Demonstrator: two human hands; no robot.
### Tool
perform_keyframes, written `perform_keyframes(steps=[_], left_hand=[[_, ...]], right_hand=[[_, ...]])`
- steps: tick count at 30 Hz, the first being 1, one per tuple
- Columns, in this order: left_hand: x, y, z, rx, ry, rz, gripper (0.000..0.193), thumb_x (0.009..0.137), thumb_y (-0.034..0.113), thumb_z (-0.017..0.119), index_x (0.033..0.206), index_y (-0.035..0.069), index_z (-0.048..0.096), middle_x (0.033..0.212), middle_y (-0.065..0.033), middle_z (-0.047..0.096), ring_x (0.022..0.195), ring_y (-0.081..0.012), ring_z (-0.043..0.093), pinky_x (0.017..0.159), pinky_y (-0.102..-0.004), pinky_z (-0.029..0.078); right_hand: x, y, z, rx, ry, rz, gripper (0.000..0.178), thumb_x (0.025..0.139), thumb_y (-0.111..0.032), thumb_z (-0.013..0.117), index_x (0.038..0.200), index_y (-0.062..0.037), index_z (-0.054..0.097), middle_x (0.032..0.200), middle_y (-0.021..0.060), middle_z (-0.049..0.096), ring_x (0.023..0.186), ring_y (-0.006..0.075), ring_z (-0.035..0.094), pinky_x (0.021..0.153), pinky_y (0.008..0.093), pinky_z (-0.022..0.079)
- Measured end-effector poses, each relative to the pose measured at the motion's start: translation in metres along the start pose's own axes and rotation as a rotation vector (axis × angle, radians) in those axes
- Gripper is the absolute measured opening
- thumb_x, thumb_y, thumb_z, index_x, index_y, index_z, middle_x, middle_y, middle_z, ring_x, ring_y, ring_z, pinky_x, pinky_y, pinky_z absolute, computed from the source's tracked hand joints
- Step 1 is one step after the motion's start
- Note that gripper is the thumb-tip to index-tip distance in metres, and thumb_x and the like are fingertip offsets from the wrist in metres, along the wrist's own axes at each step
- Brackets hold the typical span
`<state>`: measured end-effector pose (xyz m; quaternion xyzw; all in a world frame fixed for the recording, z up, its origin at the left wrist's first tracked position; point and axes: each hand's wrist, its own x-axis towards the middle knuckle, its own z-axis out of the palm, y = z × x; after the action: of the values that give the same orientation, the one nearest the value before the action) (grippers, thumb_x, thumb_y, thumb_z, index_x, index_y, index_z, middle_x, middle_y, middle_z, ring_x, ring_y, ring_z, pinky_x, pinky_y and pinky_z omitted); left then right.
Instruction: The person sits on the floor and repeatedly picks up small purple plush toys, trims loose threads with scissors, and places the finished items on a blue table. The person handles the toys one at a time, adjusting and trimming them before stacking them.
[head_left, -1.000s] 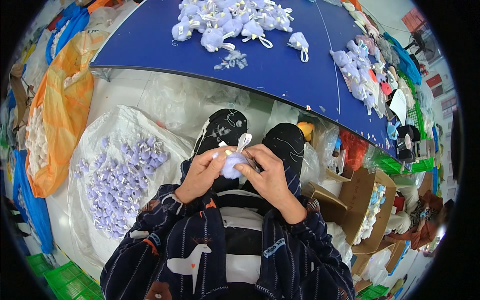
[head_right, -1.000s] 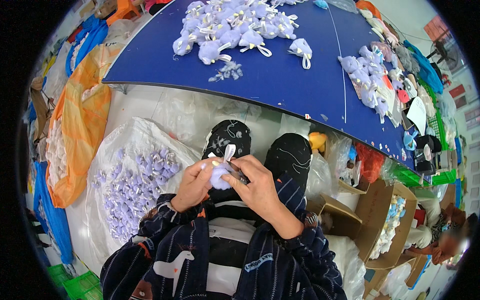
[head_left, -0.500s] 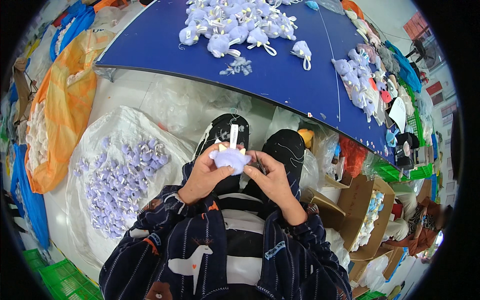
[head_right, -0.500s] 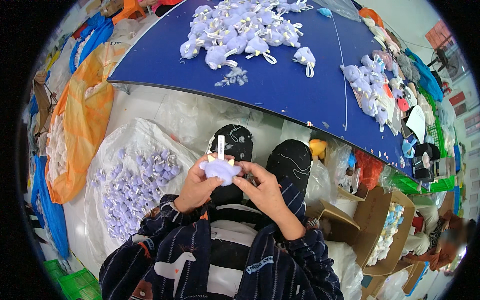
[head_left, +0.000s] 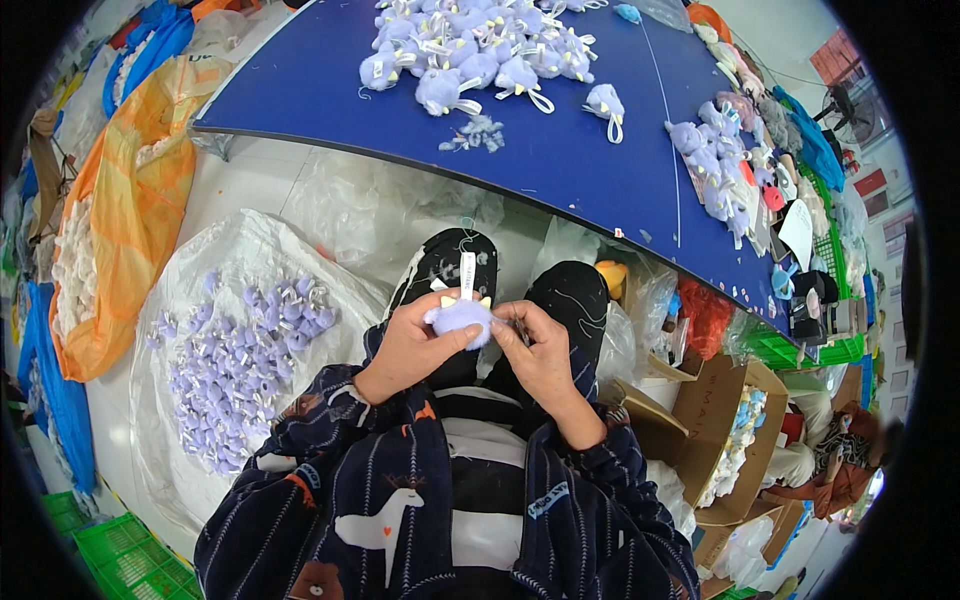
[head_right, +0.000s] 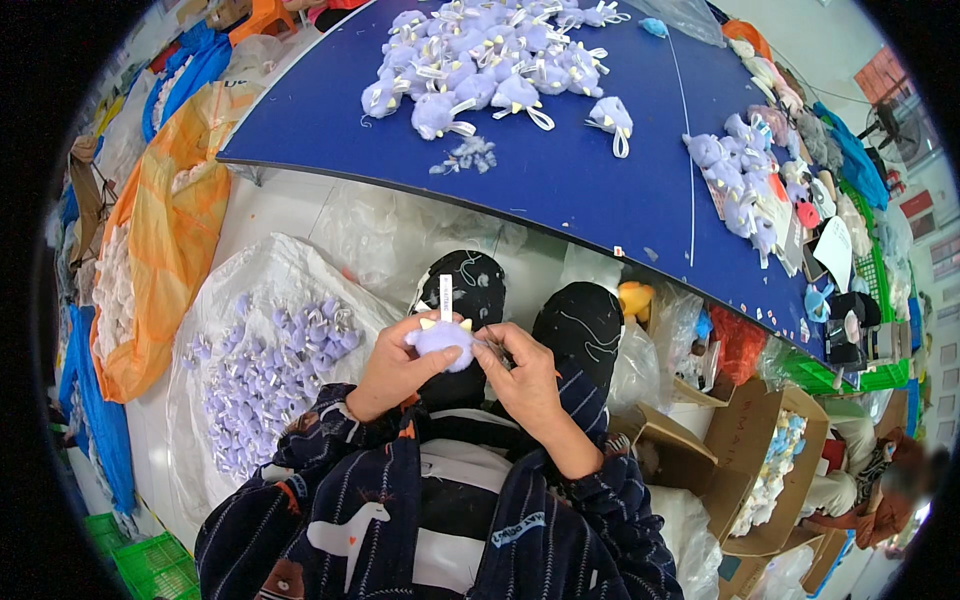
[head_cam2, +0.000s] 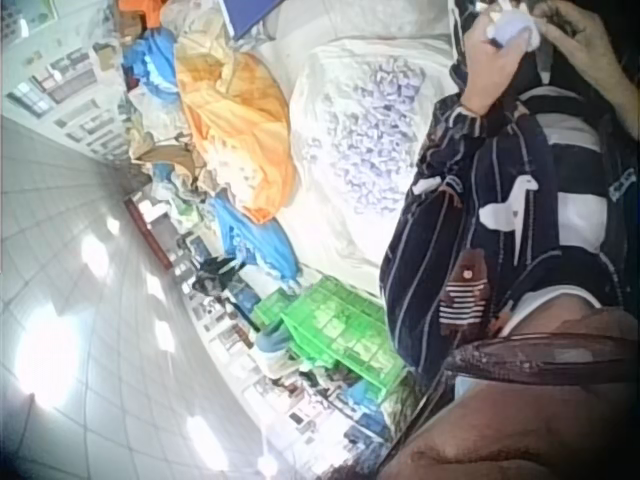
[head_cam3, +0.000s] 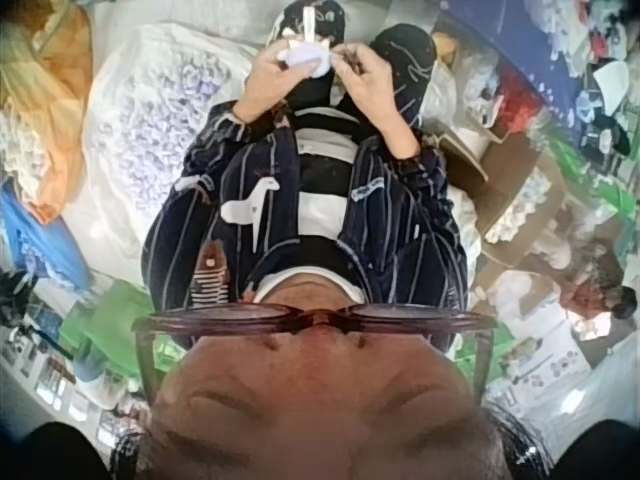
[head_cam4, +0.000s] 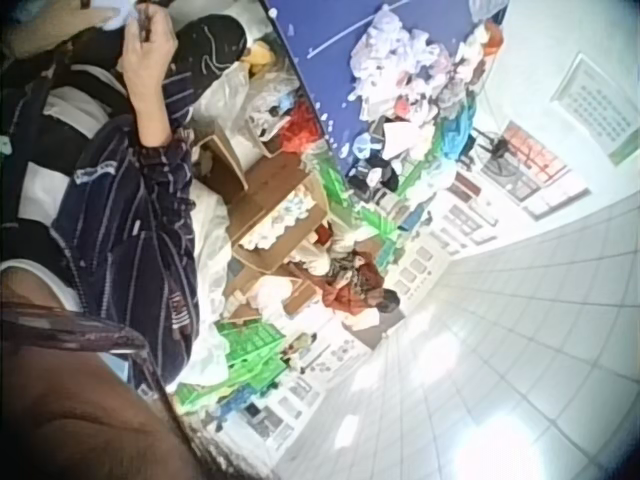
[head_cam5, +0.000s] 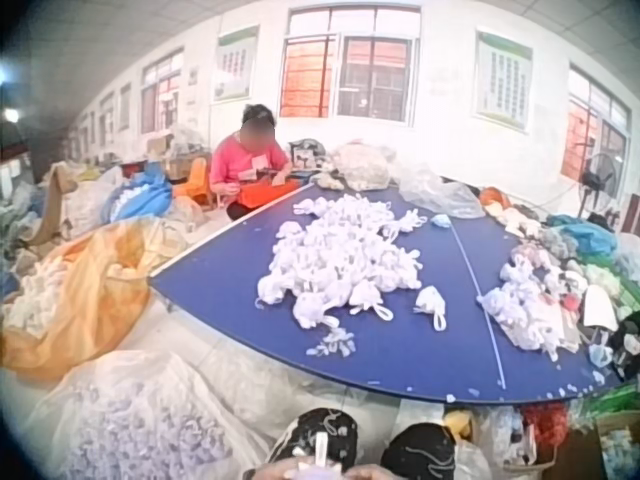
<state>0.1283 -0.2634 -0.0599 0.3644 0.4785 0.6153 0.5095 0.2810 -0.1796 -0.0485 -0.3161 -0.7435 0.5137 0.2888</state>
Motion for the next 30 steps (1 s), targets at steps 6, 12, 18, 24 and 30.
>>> perform_keyframes(steps=[6,12,18,24,30], left_hand=[[0.001,-0.002,0.002,0.136,0.013,0.051,0.034,0.077,0.005,0.063,0.109,-0.002,0.054,0.097,-0.0047,0.06,0.086,-0.0078,0.055,0.075,-0.0223,0.045],[0.003,-0.006,-0.004,-0.049,-0.04,-0.067,0.043,0.076,0.001,0.06,0.117,-0.001,0.048,0.103,-0.006,0.057,0.087,-0.0101,0.056,0.074,-0.0233,0.048],[0.003,-0.006,-0.001,-0.183,-0.125,-0.186,0.046,0.076,-0.003,0.056,0.121,-0.001,0.043,0.103,-0.0096,0.057,0.089,-0.0155,0.059,0.073,-0.0257,0.051],[0.001,-0.008,-0.001,-0.517,-0.145,-0.303,0.049,0.078,-0.006,0.045,0.126,0.003,0.034,0.107,-0.0153,0.054,0.092,-0.0267,0.059,0.078,-0.0293,0.05],[0.002,-0.015,-0.002,-0.646,-0.155,-0.325,0.053,0.078,-0.009,0.041,0.128,0.005,0.029,0.117,-0.0181,0.048,0.097,-0.0297,0.057,0.082,-0.0316,0.049]], right_hand=[[-0.001,0.001,0.005,-0.103,0.088,-0.081,0.011,0.076,-0.002,0.063,0.084,0.001,0.056,0.072,0.0077,0.057,0.063,0.0126,0.053,0.058,0.0238,0.043],[0.003,0.007,0.004,-0.071,0.086,-0.06,0.011,0.077,-0.007,0.063,0.083,0.0007,0.057,0.073,0.0074,0.057,0.064,0.0121,0.053,0.058,0.0244,0.042],[0.022,-0.01,-0.004,0.105,-0.014,0.032,0.025,0.077,-0.019,0.064,0.09,0.0018,0.06,0.076,0.0067,0.056,0.065,0.0109,0.05,0.058,0.0244,0.041],[0.024,0.008,0.01,0.381,0.091,0.145,0.018,0.08,-0.016,0.063,0.084,0.0006,0.06,0.069,0.0021,0.055,0.058,0.0084,0.048,0.054,0.0214,0.039],[0.017,0.013,0.013,0.842,0.1,0.314,0.018,0.084,-0.022,0.059,0.088,-0.004,0.059,0.063,-0.002,0.052,0.047,0.0023,0.036,0.042,0.0188,0.027]])
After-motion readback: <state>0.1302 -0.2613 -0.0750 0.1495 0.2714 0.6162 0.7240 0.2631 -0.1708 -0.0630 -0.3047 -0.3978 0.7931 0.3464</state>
